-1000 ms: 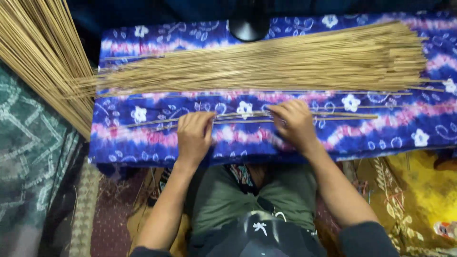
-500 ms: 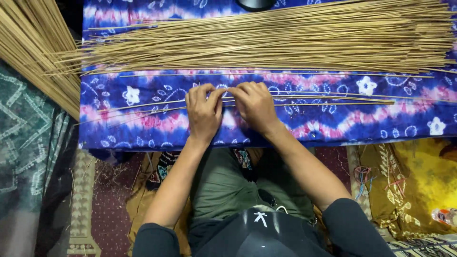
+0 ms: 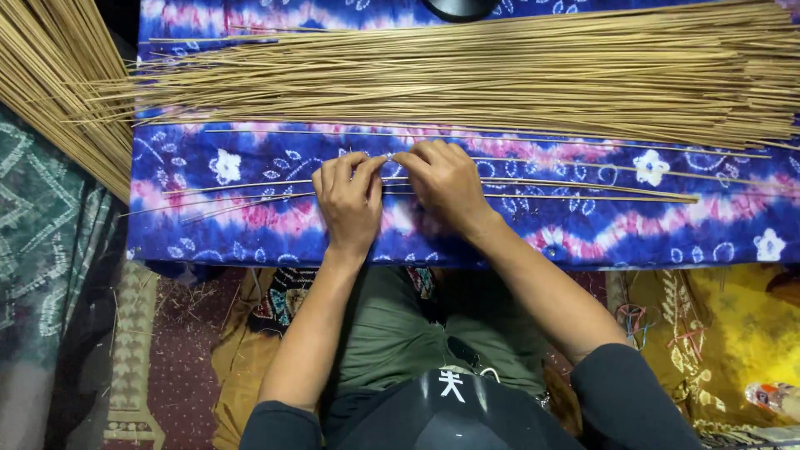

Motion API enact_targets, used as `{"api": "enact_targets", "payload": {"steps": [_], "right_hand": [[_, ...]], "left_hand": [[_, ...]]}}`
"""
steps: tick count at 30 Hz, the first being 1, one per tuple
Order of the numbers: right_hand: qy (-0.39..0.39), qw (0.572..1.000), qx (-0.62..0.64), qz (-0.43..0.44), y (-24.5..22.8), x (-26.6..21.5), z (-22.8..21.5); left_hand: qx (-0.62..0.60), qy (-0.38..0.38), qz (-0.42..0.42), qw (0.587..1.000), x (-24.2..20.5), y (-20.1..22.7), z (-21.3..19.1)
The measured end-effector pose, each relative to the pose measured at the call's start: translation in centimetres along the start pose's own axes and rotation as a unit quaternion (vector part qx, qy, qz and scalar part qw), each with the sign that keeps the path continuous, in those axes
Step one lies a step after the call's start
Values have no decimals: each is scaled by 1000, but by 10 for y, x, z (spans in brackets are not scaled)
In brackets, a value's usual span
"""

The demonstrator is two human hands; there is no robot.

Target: Arrange thin wooden sticks on a patterned cloth for sorting or assembly.

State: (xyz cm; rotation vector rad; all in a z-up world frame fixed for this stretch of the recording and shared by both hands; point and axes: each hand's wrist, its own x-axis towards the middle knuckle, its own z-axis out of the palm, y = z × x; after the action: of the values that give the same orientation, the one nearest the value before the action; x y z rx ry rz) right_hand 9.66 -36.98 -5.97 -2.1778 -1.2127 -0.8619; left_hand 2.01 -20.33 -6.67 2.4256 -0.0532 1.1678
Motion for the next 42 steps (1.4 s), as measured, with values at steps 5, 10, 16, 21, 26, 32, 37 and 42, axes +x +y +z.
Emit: {"api": "enact_targets", "payload": {"steps": [5, 10, 16, 21, 26, 32, 37, 42], "right_hand": [[16, 1000, 22, 7, -1, -1, 3], [18, 999, 50, 6, -1, 2, 1], [26, 998, 58, 5, 0, 3, -5], [27, 997, 65, 17, 2, -2, 2], [39, 998, 49, 25, 1, 0, -5], [41, 996, 66, 37, -3, -2, 0], [55, 996, 52, 37, -6, -2, -4], [50, 996, 70, 40, 1, -9, 8]], "left_hand": [[14, 0, 1, 1000, -1, 0, 0], [17, 4, 0, 1000, -2, 1, 1], [33, 17, -9, 999, -2, -1, 0], [38, 11, 0, 999, -6, -4, 4], [52, 24, -8, 998, -6, -8, 5], [44, 2, 32, 999, -4, -1, 5], [-2, -1, 13, 1000, -11, -7, 9], [9, -9, 37, 999, -3, 2, 7]]}}
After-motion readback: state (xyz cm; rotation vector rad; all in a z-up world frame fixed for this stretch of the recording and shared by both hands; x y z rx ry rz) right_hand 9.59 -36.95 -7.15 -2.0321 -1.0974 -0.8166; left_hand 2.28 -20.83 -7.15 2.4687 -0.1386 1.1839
